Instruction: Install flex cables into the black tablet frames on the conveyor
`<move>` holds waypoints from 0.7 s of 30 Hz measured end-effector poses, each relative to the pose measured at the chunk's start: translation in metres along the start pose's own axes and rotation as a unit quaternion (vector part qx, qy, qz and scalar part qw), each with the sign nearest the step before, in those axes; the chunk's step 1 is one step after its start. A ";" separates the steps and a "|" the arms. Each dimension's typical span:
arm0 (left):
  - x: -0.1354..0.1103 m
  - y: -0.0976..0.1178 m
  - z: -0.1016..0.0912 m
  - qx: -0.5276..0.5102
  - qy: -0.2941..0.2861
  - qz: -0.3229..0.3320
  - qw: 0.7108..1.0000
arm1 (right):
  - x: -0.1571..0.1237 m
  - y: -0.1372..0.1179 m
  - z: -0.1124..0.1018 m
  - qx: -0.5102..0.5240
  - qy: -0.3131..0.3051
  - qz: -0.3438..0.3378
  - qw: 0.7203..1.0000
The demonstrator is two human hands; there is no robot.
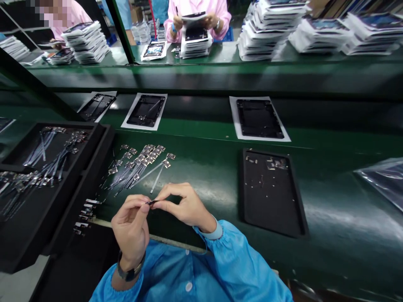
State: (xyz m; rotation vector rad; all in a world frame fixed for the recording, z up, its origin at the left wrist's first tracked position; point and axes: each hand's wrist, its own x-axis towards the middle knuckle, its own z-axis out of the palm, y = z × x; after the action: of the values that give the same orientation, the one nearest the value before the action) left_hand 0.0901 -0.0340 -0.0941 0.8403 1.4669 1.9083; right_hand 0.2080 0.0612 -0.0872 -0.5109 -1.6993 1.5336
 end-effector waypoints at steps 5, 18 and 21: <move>0.003 0.002 -0.001 -0.039 -0.017 -0.045 0.998 | -0.001 0.002 0.004 0.031 -0.005 0.031 0.999; 0.072 -0.050 0.020 0.092 -0.160 -0.198 0.963 | 0.006 -0.045 -0.103 -0.186 0.199 0.106 0.956; 0.090 -0.053 -0.005 0.142 -0.132 -0.155 0.969 | 0.008 -0.075 -0.151 -0.244 0.223 0.127 0.935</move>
State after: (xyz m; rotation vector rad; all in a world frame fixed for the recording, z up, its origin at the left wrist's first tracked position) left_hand 0.0336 0.0437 -0.1345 0.8923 1.6155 1.3245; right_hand 0.3333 0.1508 -0.0171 -1.2781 -1.6793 1.0311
